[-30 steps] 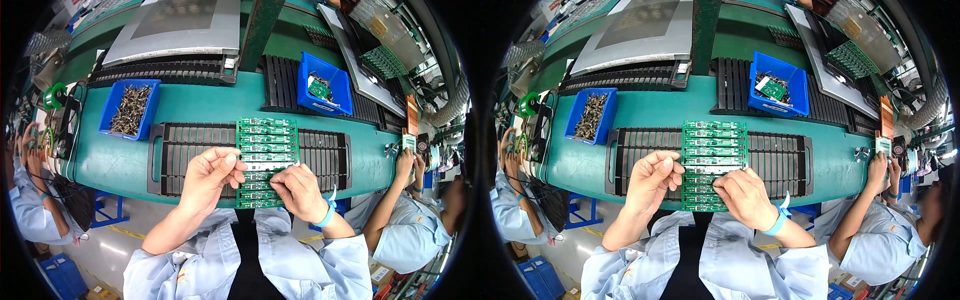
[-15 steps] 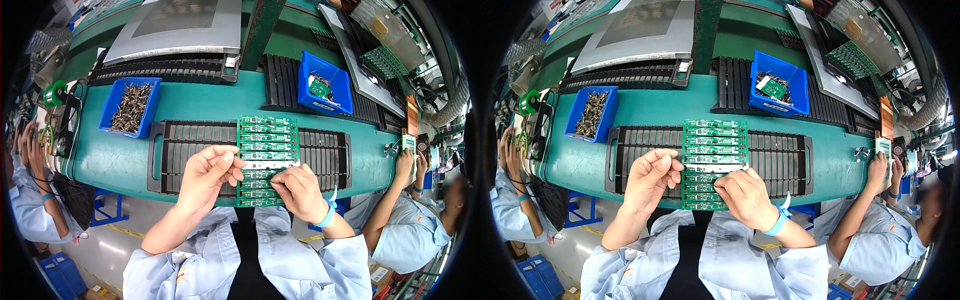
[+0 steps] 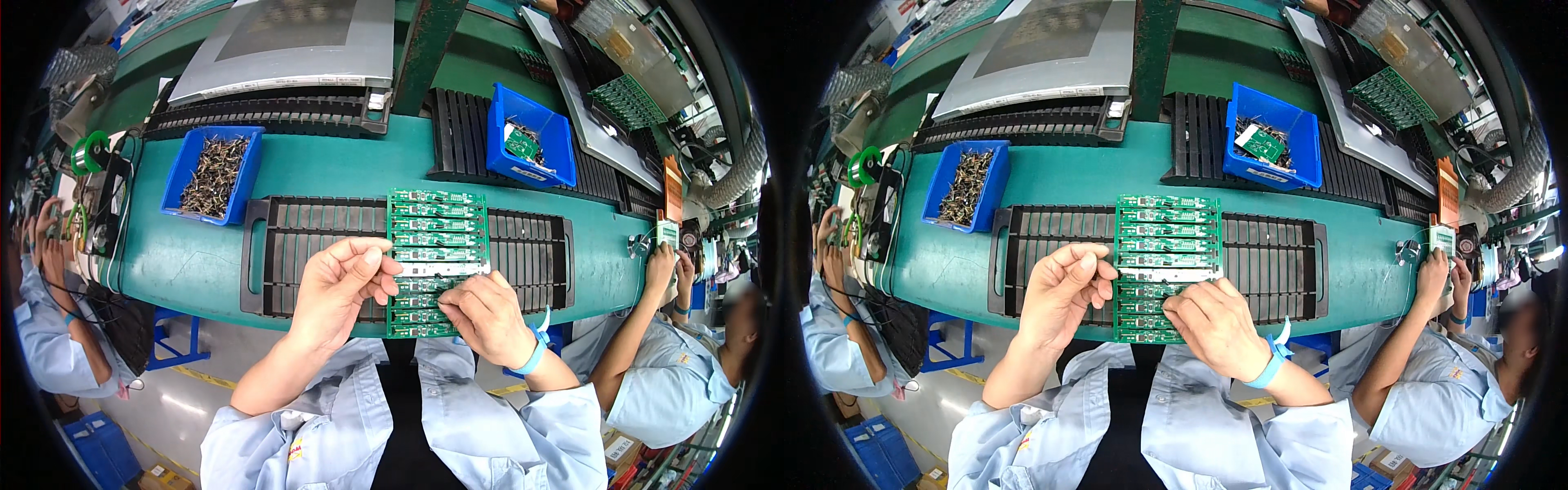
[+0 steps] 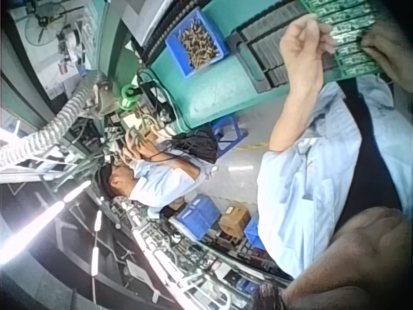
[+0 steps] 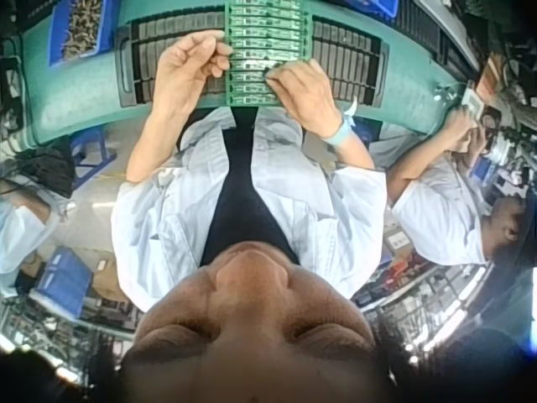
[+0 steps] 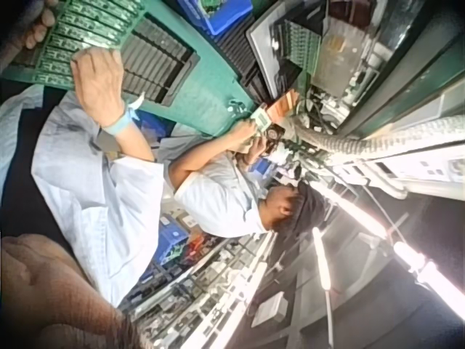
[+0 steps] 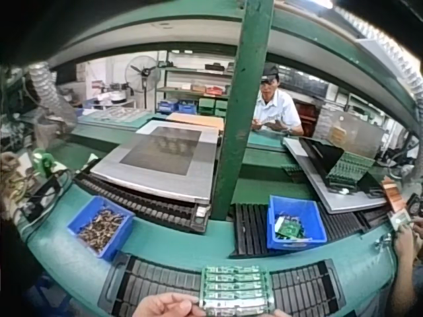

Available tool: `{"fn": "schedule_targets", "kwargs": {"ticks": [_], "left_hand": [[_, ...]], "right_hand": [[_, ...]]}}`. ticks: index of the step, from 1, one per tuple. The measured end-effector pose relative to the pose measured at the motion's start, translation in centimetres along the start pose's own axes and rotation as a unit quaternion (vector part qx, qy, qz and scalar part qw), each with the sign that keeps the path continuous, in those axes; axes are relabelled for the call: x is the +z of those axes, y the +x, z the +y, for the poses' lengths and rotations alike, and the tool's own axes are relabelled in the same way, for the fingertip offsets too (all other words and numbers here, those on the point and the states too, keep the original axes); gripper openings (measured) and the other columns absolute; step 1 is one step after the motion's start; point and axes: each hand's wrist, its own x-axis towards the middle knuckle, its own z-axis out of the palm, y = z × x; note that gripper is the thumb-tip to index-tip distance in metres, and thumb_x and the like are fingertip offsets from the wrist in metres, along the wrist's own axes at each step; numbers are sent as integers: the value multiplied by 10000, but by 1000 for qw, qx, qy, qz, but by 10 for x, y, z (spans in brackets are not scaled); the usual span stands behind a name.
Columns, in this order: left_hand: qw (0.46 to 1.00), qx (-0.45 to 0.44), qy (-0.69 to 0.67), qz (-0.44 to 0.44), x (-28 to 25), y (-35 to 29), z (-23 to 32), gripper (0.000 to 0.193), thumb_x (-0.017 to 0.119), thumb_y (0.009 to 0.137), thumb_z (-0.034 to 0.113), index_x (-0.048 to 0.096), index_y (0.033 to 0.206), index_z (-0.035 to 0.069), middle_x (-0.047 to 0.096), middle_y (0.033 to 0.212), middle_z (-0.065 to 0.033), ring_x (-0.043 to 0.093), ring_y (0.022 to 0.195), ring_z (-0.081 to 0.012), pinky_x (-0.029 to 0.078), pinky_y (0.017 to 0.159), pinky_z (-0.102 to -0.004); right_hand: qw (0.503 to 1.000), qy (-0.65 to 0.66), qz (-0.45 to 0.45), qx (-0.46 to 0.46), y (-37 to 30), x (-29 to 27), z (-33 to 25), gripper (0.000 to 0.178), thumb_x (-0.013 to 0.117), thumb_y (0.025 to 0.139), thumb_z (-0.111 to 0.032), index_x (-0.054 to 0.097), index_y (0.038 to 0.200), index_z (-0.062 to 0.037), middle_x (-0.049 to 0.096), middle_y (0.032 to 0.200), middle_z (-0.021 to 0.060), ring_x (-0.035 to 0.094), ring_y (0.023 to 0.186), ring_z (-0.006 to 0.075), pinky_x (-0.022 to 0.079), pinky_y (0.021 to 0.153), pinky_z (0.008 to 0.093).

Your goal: The person places a circuit board panel onto a rack, attaches electronic components from a bin onto a small circuit board, and then inserts electronic components from a container into a circuit board panel by hand.

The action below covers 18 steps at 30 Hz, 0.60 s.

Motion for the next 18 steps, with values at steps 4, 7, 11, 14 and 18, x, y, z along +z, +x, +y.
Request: {"fn": "schedule_targets", "kwargs": {"ticks": [4,7,11,14,18], "left_hand": [[1000,-2,1,-3,-2,0,0,233,571,882,132,560,1047,-32,627,804,-113,573,609,-113,460,522,-174],[1000,-7,2,-22,-7,-1,0,235,551,895,128,559,1054,-46,624,811,-129,591,632,-139,472,542,-191],[999,-21,7,-30,-7,-2,1,230,550,896,129,571,1040,-49,617,784,-119,586,612,-140,469,529,-190],[999,-28,3,-35,-7,-2,0,228,551,895,129,577,1033,-51,614,771,-115,583,600,-141,467,523,-189],[998,-36,-11,-43,-5,-2,-2,226,553,894,128,584,1026,-52,612,760,-112,577,587,-140,465,515,-188]], "right_hand": [[1000,-5,-12,13,0,-1,-1,119,637,717,1,582,813,-40,521,744,38,475,634,171,350,618,273],[998,18,-23,51,0,0,-3,128,646,700,17,600,806,-35,526,739,36,458,618,169,341,611,268],[998,37,6,59,-2,6,-3,124,647,698,16,599,801,-34,520,731,41,444,603,172,343,604,268],[997,46,21,60,-4,10,-2,125,649,695,16,599,798,-34,519,729,43,440,596,173,344,599,269],[996,50,40,58,-6,12,-3,130,650,690,16,599,798,-35,521,732,46,440,592,174,346,589,271]]}}
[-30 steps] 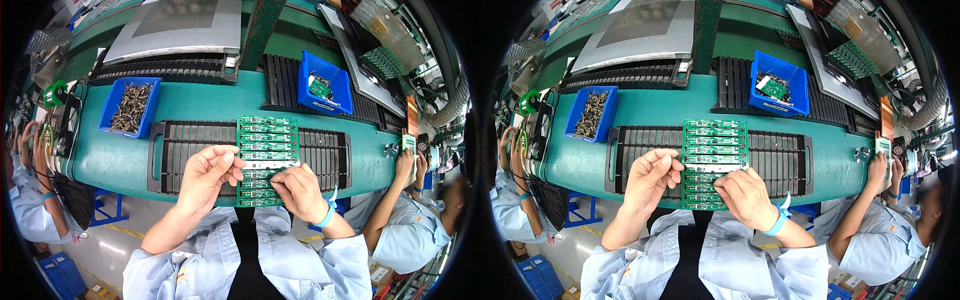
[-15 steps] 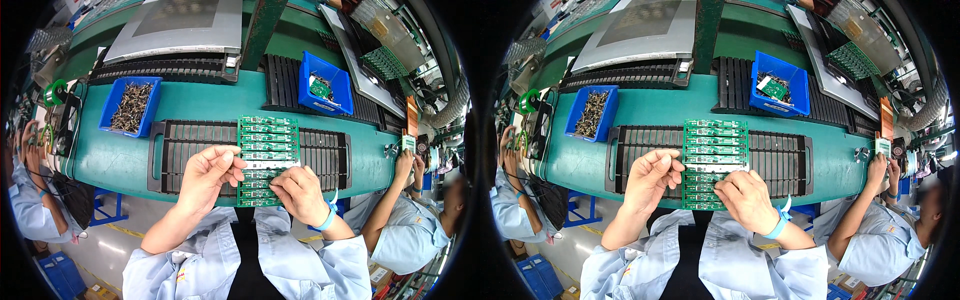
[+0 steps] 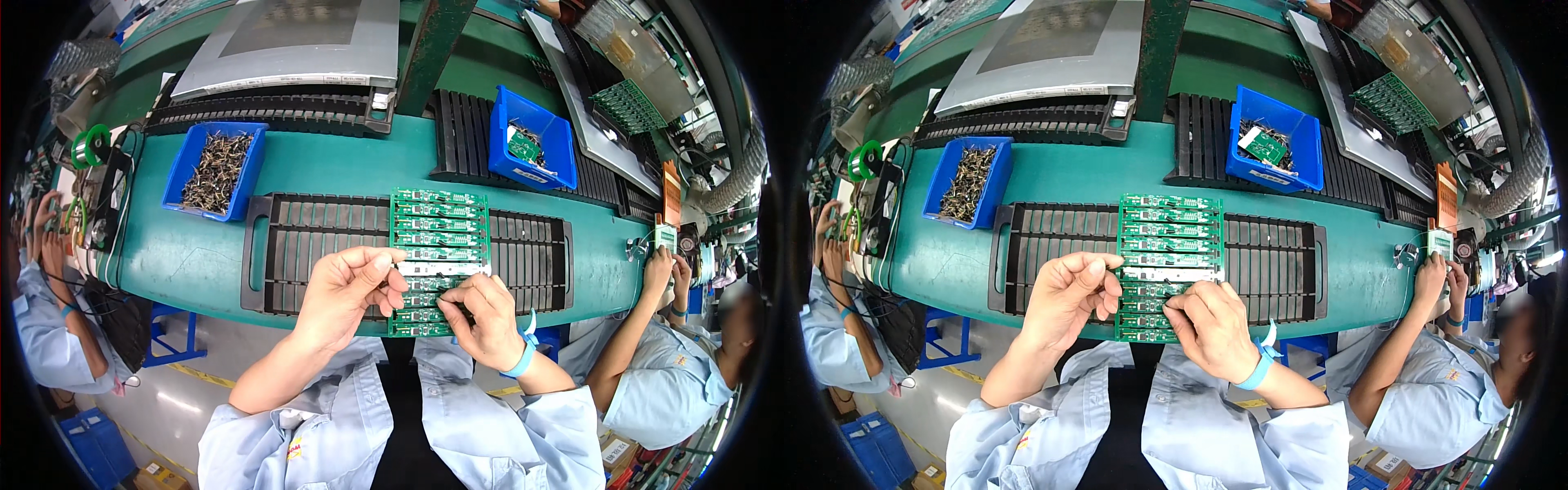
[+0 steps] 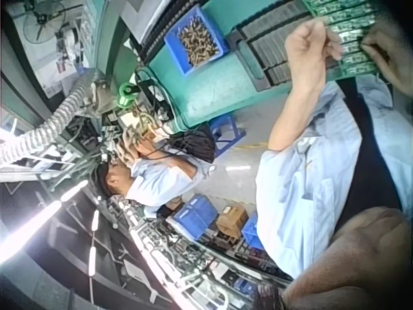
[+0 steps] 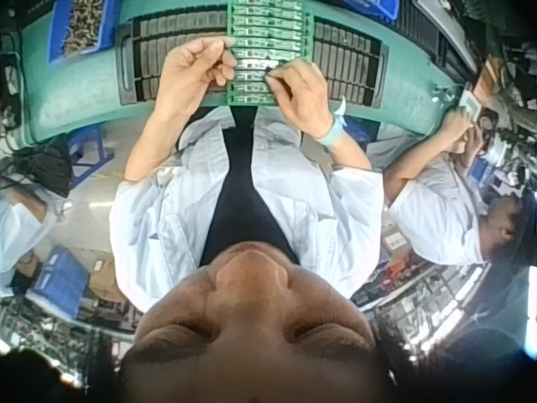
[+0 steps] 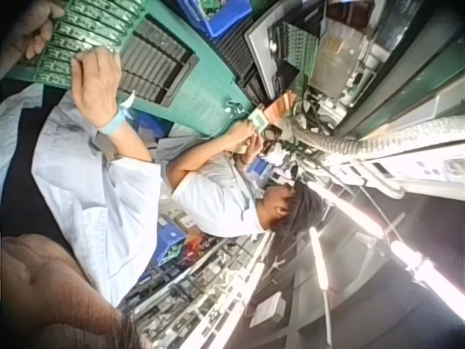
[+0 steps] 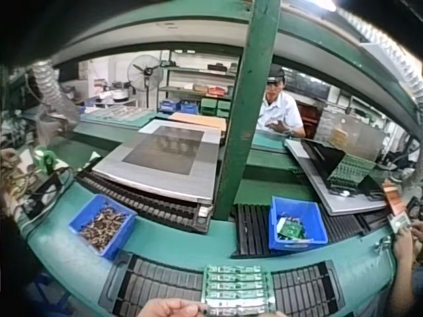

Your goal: The person places a circuit board panel onto a rack, attaches electronic components from a bin onto a small circuit board, and then inserts electronic components from a container into a circuit board panel by hand.

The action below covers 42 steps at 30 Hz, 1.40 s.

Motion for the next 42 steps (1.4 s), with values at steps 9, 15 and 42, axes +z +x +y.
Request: {"fn": "schedule_targets", "kwargs": {"ticks": [9,15,42], "left_hand": [[999,-17,32,-27,2,0,-2,197,546,891,89,581,1024,-51,616,765,-124,585,599,-146,471,521,-194],[998,-11,46,-30,2,-2,-2,173,547,881,55,579,1010,-55,625,790,-140,601,622,-154,485,540,-201],[968,35,242,-50,11,-12,-2,245,492,874,-37,485,1119,-39,628,863,-143,631,745,-183,521,668,-238]], "right_hand": [[993,-80,-24,-79,2,-6,1,144,647,682,25,595,804,-30,517,728,49,449,594,177,352,565,280],[992,-92,-28,-79,3,-7,1,146,652,684,5,599,816,-25,521,740,49,453,600,178,353,558,283],[995,46,-66,-52,20,-17,-5,107,632,730,-10,579,823,-2,566,756,65,492,627,188,388,634,277]]}}
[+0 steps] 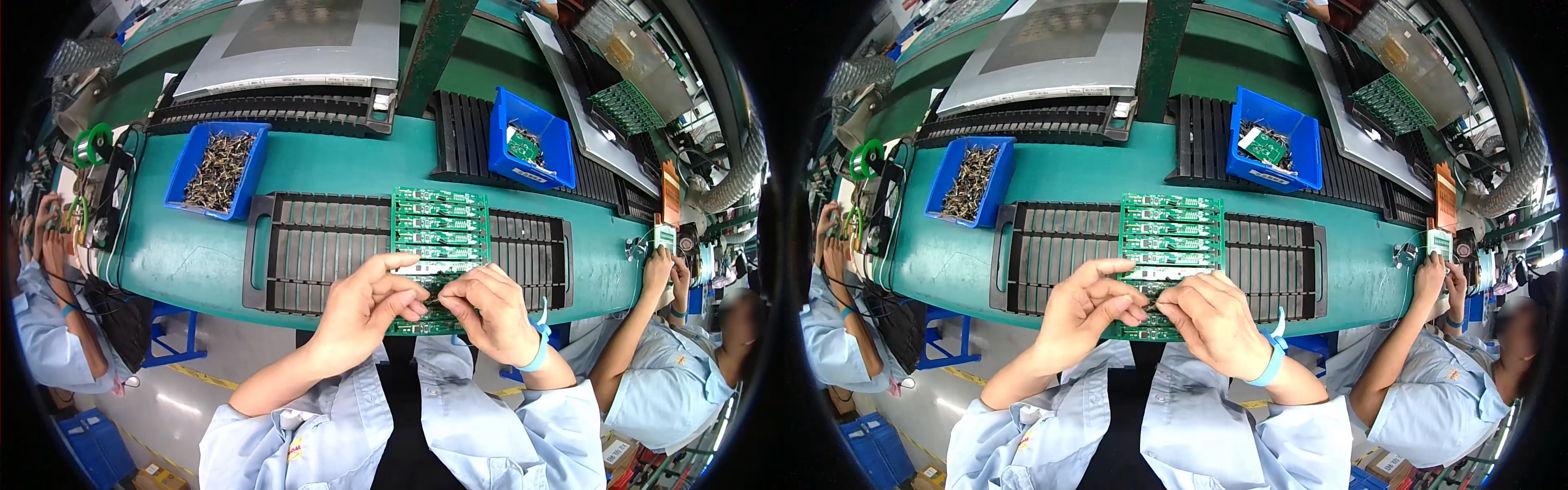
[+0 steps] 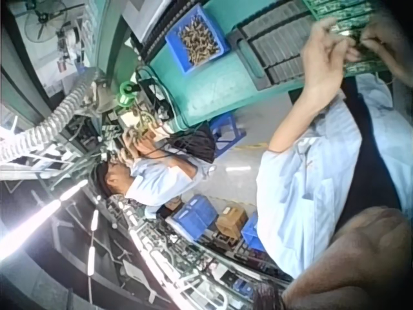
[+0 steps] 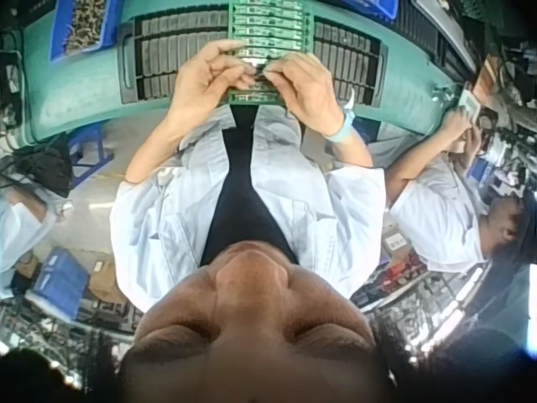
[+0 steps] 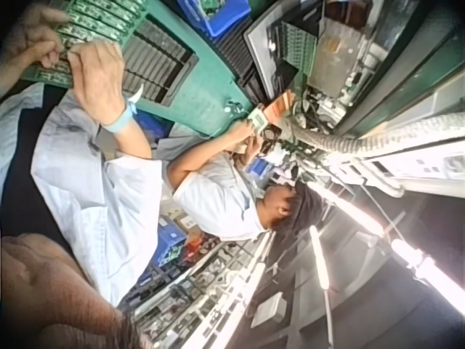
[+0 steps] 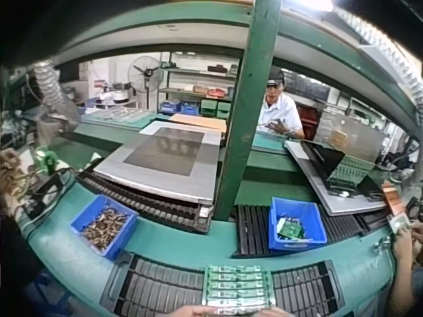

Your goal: The person places a circuit board panel onto a rack, attaches electronic components from a bin onto a small circuit board, and then inserts electronic components from a container into a circuit board panel by hand.

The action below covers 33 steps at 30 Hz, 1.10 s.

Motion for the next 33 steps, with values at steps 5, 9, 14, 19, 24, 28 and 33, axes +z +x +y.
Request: {"fn": "schedule_targets", "kwargs": {"ticks": [5,9,14,19,24,28,33], "left_hand": [[992,1,-123,20,-13,4,-7,233,526,861,-27,506,1092,-51,623,888,-152,633,761,-194,523,678,-244],[987,0,-161,28,-14,5,-9,227,560,846,-17,524,1066,-60,623,889,-156,637,763,-201,525,677,-243],[983,6,-173,64,-14,4,-5,210,585,834,-3,548,1032,-59,623,884,-154,644,773,-207,531,677,-238],[982,4,-170,78,-15,2,-5,215,602,825,8,552,1024,-57,623,871,-147,652,781,-208,538,680,-231],[982,1,-176,66,-16,2,-7,220,615,814,7,555,1016,-59,623,855,-138,657,777,-206,542,680,-226],[982,-2,-176,68,-16,2,-7,220,617,810,0,556,1012,-61,624,842,-135,659,770,-203,543,677,-224],[983,-9,-172,69,-17,1,-7,215,614,808,-11,556,1009,-62,623,838,-139,659,763,-202,543,672,-221]], "right_hand": [[997,-58,-32,23,-12,-2,-5,96,627,731,-7,553,791,-17,551,744,65,494,633,192,383,630,280],[995,-87,-51,28,-14,-2,-8,94,622,736,-13,539,779,-27,542,741,67,491,635,194,378,627,283],[992,-119,-41,14,-16,3,-5,86,616,745,-30,537,777,-36,526,733,65,474,624,192,367,616,287],[986,-166,-31,4,-18,6,-3,79,611,750,-46,538,779,-38,505,715,61,454,607,188,357,607,290],[981,-191,-30,-8,-17,6,-5,73,604,753,-56,541,787,-39,494,709,60,444,605,185,351,602,289],[977,-209,-30,-12,-16,7,-9,67,592,757,-63,543,794,-37,499,722,64,449,621,186,352,614,289],[967,-250,-38,-16,-15,8,-13,76,580,746,-76,545,800,-35,502,745,74,454,648,189,353,636,293]]}}
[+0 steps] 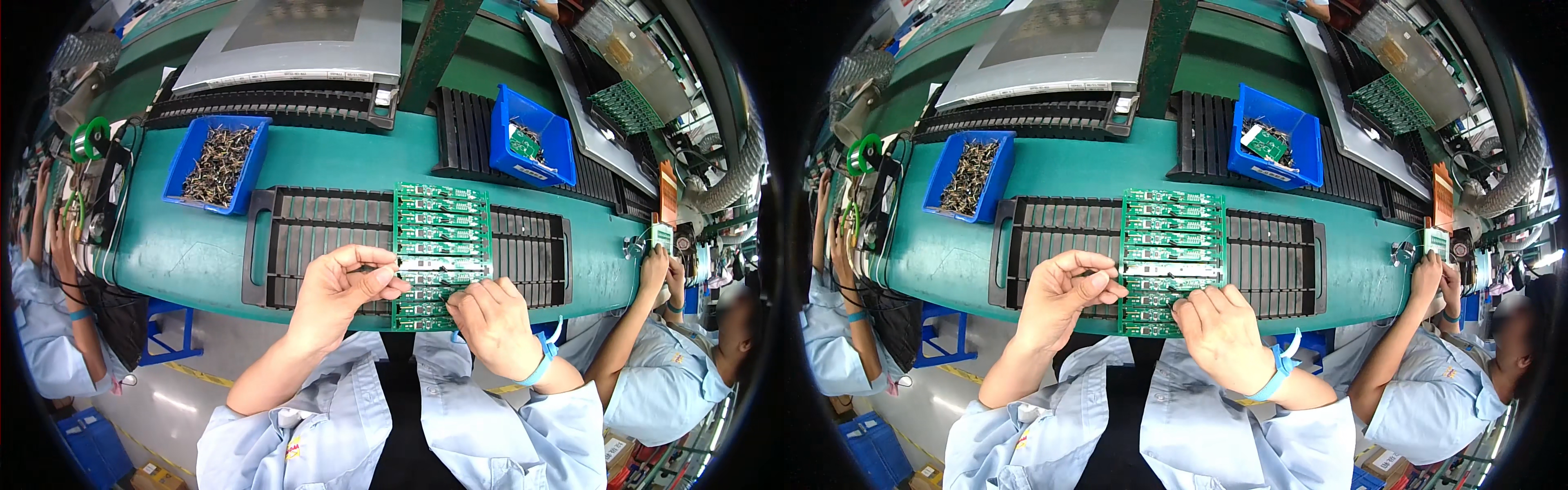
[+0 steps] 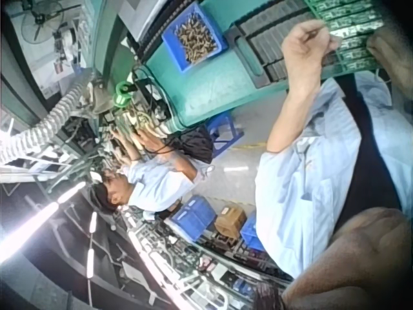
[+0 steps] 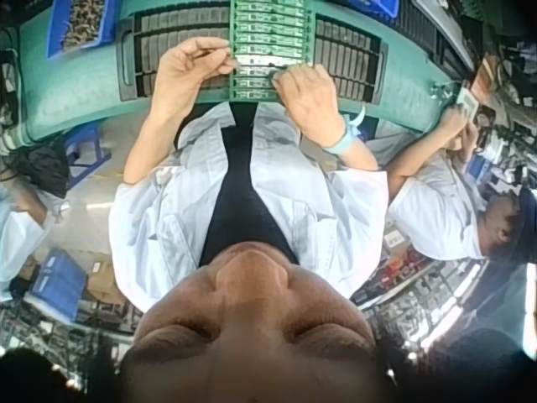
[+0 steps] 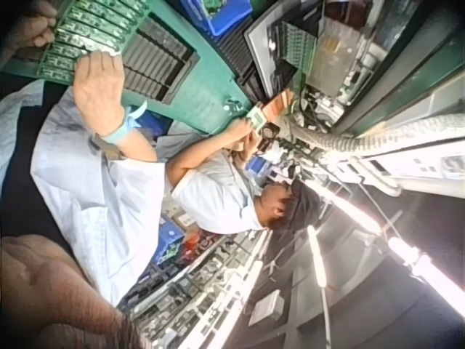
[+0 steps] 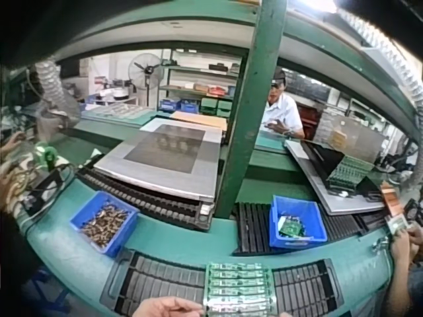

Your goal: The person places a circuit board panel onto a rack, attaches electronic components from a bin onto a small circuit board, and then inserts electronic components from a container into a circuit board panel by hand.

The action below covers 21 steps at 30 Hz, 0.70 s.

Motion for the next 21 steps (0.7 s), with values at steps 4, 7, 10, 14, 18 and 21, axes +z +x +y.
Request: {"fn": "schedule_targets", "kwargs": {"ticks": [4,7,10,14,18,21], "left_hand": [[1000,-2,3,-17,-3,-1,0,186,582,830,-29,560,1014,-52,627,847,-133,650,787,-180,527,702,-220],[1000,-3,4,-17,-3,-2,1,185,583,829,-31,560,1011,-53,627,847,-132,651,787,-181,528,700,-220],[1000,-3,5,-17,-4,-2,1,184,583,827,-32,560,1009,-55,627,846,-131,651,787,-182,529,698,-220],[1000,0,-2,-15,-5,-3,0,185,583,825,-35,561,1008,-54,627,853,-132,652,788,-185,529,693,-219],[1000,-1,-4,-19,-6,-3,0,188,586,825,-32,560,1010,-52,626,858,-133,653,788,-187,530,693,-219],[1000,-1,-1,-21,-7,-3,0,189,588,825,-29,560,1011,-51,625,861,-134,653,788,-188,530,693,-219]], "right_hand": [[1000,-29,-3,-1,0,-1,-4,102,568,714,-77,547,803,-32,503,763,86,454,664,196,355,652,296],[999,-40,-5,-3,1,-2,-5,115,565,699,-75,547,804,-31,500,762,88,453,664,198,356,652,295],[999,-51,-6,-6,1,-3,-7,128,562,685,-73,548,805,-30,497,760,91,452,664,200,357,653,295],[998,-69,-8,-8,2,-4,-10,141,553,674,-73,550,807,-29,492,754,90,454,665,201,357,654,294],[998,-64,-13,-10,2,-6,-12,112,558,698,-69,546,802,-31,491,746,86,456,662,201,357,655,294],[999,-47,-17,-10,3,-6,-12,92,561,715,-67,543,799,-32,490,741,83,458,658,201,358,652,295]]}}
